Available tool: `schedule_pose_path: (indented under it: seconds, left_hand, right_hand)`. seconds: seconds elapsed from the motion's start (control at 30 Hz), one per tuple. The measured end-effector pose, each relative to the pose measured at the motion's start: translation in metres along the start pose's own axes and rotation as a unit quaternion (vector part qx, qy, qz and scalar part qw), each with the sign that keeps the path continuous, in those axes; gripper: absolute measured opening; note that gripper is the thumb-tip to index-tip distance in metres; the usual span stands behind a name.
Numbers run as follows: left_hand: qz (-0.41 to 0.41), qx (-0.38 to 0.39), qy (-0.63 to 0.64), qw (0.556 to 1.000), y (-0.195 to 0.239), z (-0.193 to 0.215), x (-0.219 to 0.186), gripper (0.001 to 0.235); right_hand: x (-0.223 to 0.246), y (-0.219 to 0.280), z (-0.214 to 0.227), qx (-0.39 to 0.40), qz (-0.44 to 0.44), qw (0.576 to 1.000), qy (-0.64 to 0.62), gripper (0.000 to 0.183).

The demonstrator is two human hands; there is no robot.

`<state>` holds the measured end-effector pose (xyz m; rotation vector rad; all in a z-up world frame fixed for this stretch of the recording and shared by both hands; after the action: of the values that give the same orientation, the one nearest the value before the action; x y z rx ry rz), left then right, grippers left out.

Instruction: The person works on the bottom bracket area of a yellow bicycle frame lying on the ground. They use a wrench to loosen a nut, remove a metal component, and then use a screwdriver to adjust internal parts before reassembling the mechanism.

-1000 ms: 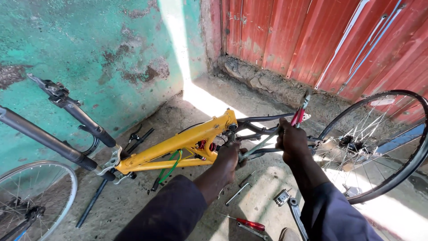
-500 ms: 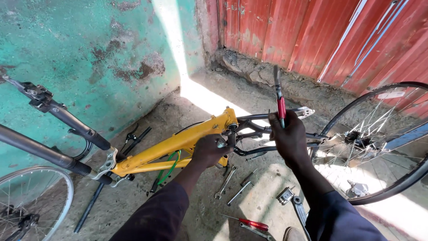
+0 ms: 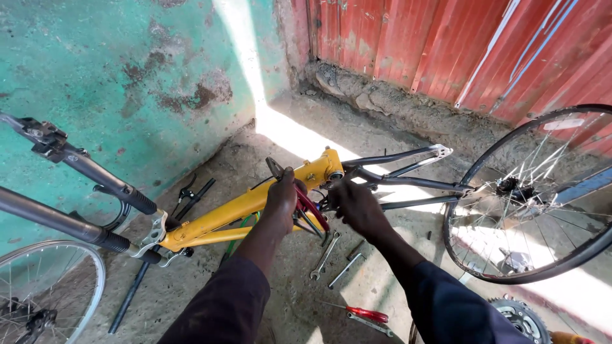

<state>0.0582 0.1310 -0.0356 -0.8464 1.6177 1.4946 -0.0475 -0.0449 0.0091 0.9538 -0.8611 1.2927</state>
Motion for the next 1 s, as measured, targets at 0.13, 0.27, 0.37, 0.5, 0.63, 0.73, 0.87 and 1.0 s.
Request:
schedule_pose_path:
  seconds: [0.13,0.27,0.37,0.5,0.63,0.73,0.87,1.0]
  left_hand:
    - [-0.019,-0.003,-0.078,0.997,-0.014,0.012,-0.005,0.059]
    - [-0.003,-0.023,-0.070,0.997,-0.038,0.015,0.011,0.055]
    - [0.008,-0.020,-0.016,1.000,-0.031,0.014,0.001,0.054]
    - [0.010,-0.024,-0.003,1.000,-0.021,0.013,-0.003,0.056]
    - [0.005,-0.020,-0.022,1.000,-0.010,0.014,-0.006,0.055]
    - [0.010,-0.020,-0.028,0.999,-0.008,0.015,-0.009,0.053]
    - [0.014,-0.024,-0.008,1.000,-0.003,0.014,-0.010,0.051]
    - [0.018,-0.028,-0.019,0.999,-0.009,0.010,-0.006,0.051]
  right_hand:
    - [-0.035,-0.029,-0.011,-0.074,-0.169,0.941,-0.282,0.043]
    - [-0.010,-0.031,-0.027,-0.075,-0.244,0.859,-0.444,0.048]
    - [-0.002,-0.040,-0.032,-0.088,-0.249,0.815,-0.515,0.046]
    - [-0.021,-0.054,-0.041,-0.101,-0.234,0.811,-0.527,0.036]
    - [-0.019,-0.050,-0.037,-0.229,-0.176,0.909,-0.300,0.021]
    - [0.010,-0.042,-0.010,-0.304,-0.076,0.940,-0.135,0.023]
    - [0.037,-0.028,0.017,-0.392,-0.028,0.900,-0.190,0.019]
    - [-0.036,-0.054,0.000,-0.229,-0.212,0.923,-0.225,0.030]
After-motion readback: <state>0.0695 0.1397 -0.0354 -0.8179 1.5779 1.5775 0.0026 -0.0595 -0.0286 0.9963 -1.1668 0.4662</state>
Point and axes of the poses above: each hand's wrist, its own y-axis away from the middle knuckle, its own z-axis out of the back of the hand, x = y × z, the point moved 2 cm from there along -y, towards the middle knuckle, and after that the axes turned 1 degree about -y, right-handed, at the moved point
